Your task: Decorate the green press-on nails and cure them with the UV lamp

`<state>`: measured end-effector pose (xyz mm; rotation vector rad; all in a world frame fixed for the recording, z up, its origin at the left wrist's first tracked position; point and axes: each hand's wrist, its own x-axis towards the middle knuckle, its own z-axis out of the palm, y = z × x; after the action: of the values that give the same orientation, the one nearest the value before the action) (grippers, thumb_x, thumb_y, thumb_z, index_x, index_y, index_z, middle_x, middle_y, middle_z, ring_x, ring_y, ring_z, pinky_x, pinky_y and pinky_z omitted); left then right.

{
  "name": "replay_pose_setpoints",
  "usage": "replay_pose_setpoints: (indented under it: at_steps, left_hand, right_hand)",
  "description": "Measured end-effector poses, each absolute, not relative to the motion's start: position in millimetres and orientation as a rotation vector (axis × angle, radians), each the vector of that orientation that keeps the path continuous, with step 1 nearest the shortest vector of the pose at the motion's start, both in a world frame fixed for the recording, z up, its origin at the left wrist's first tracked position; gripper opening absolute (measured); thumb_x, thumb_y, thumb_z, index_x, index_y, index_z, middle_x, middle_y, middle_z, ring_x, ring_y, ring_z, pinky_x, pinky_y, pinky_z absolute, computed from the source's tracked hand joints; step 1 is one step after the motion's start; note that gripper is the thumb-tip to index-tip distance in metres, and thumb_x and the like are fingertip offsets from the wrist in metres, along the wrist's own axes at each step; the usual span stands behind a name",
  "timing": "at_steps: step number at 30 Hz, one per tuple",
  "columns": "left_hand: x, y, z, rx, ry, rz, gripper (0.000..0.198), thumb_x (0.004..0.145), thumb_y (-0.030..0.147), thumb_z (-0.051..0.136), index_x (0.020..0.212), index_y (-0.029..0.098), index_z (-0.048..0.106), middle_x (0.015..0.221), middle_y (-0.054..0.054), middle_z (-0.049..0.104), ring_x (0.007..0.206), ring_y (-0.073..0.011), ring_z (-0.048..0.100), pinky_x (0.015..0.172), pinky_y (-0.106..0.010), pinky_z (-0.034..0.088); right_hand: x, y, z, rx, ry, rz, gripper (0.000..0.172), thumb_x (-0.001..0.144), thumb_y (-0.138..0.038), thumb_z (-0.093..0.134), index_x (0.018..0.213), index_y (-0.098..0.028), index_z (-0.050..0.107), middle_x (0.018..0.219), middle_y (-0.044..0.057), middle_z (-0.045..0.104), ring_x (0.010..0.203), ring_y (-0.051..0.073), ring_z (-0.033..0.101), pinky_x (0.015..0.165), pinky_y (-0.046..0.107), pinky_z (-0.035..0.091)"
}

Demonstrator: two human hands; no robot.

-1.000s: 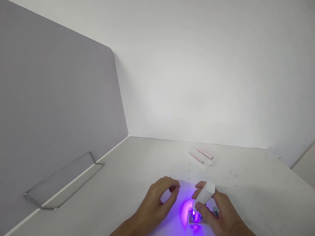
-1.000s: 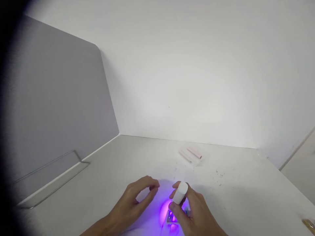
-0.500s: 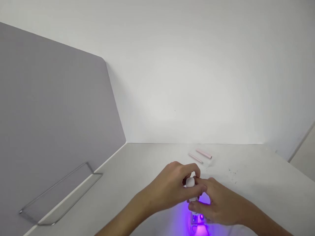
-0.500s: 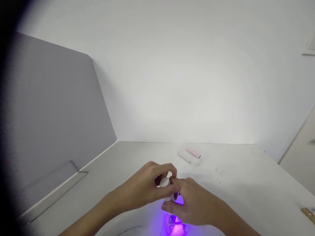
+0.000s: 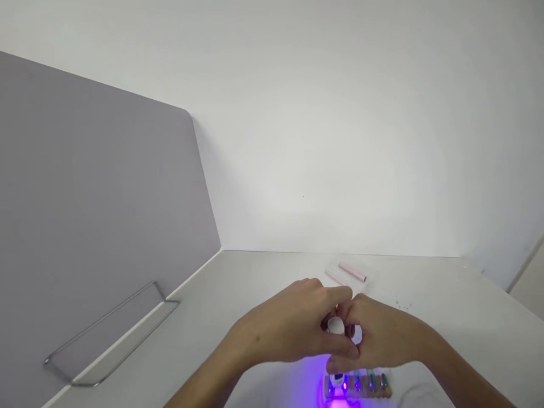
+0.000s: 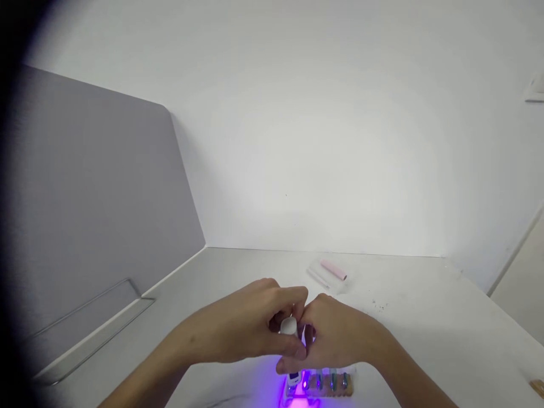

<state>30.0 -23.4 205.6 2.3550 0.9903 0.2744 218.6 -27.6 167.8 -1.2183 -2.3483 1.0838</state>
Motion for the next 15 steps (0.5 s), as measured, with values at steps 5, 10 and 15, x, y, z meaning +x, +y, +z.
replay_pose_setpoints:
  at_steps: [5, 10, 15]
  left_hand:
    - [27, -21, 198, 2.436, 0.959, 0.287, 0.018, 0.083, 0.026, 0.075, 0.081, 0.021, 0.058, 0.061, 0.009, 0.050, 0.053, -0.0095, 0.041, 0.048, -0.021, 0.025]
    - [19, -26, 192, 2.474, 1.075, 0.356, 0.027, 0.089, 0.046, 0.072, 0.093, 0.024, 0.057, 0.063, 0.007, 0.049, 0.057, -0.0132, 0.043, 0.049, -0.022, 0.026]
    - [23, -21, 187, 2.528, 1.005, 0.488, 0.040, 0.091, 0.046, 0.070, 0.121, 0.027, 0.055, 0.070, 0.007, 0.053, 0.058, -0.0133, 0.046, 0.056, -0.022, 0.031]
  right_hand:
    - [216, -24, 162, -1.163, -2.366, 1.116, 0.012, 0.075, -0.024, 0.079, 0.074, -0.021, 0.067, 0.068, -0.005, 0.059, 0.061, 0.012, 0.054, 0.052, 0.022, 0.041]
    - [214, -24, 161, -1.085, -2.439, 0.907, 0.033, 0.076, -0.017, 0.074, 0.056, -0.019, 0.048, 0.054, -0.009, 0.045, 0.051, 0.009, 0.045, 0.046, 0.022, 0.032]
    - [216, -23, 157, -1.041, -2.429, 0.906, 0.043, 0.078, -0.015, 0.072, 0.051, -0.020, 0.040, 0.048, -0.010, 0.034, 0.046, 0.007, 0.036, 0.045, 0.023, 0.029]
